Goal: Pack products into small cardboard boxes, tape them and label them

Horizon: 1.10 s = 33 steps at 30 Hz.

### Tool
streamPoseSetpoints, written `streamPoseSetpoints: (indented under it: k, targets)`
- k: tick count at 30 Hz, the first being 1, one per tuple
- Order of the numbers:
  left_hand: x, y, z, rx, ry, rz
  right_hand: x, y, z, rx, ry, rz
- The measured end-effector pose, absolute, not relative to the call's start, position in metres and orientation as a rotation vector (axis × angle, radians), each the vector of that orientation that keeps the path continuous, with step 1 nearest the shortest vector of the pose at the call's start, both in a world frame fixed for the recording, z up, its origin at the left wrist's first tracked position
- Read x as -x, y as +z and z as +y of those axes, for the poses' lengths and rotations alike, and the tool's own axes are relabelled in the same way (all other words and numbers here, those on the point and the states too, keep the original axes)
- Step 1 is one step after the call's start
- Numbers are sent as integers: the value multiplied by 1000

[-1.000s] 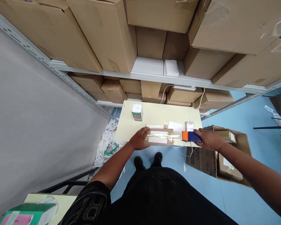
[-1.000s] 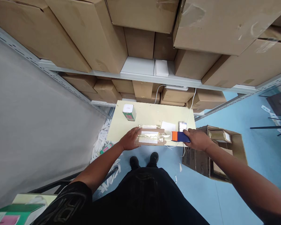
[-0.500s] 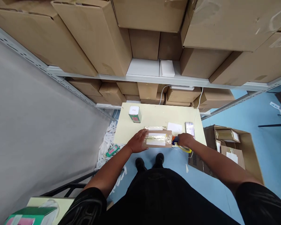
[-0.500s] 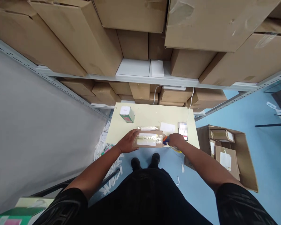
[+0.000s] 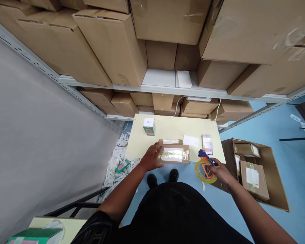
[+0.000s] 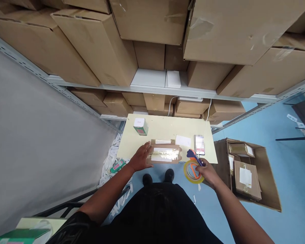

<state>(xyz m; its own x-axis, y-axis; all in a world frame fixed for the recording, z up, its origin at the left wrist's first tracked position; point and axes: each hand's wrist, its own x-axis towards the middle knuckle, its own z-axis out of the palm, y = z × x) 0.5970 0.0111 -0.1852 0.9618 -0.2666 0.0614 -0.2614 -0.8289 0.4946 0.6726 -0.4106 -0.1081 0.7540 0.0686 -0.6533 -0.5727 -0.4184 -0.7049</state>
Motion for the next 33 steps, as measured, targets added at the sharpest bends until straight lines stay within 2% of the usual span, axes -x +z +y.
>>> streamPoseSetpoints:
  k: [6,12,18,24,33]
  targets:
    - [-599,-160,7,-2535,-24,-395,-664,-91,-384,1565,543,394]
    - [-586,-125,14,-2472,13,-299,-654,-108,-387,1387,436,592]
    - [-571,-119,25,-2436,-29,-158,-650,-121,-383,1259,465,548]
    - [-564,-120,33,-2444,7,-162,-691,-136,-372,1477,383,544]
    - [-562,-109,26,-2475,6,-121,-823,-183,-355,1955,471,643]
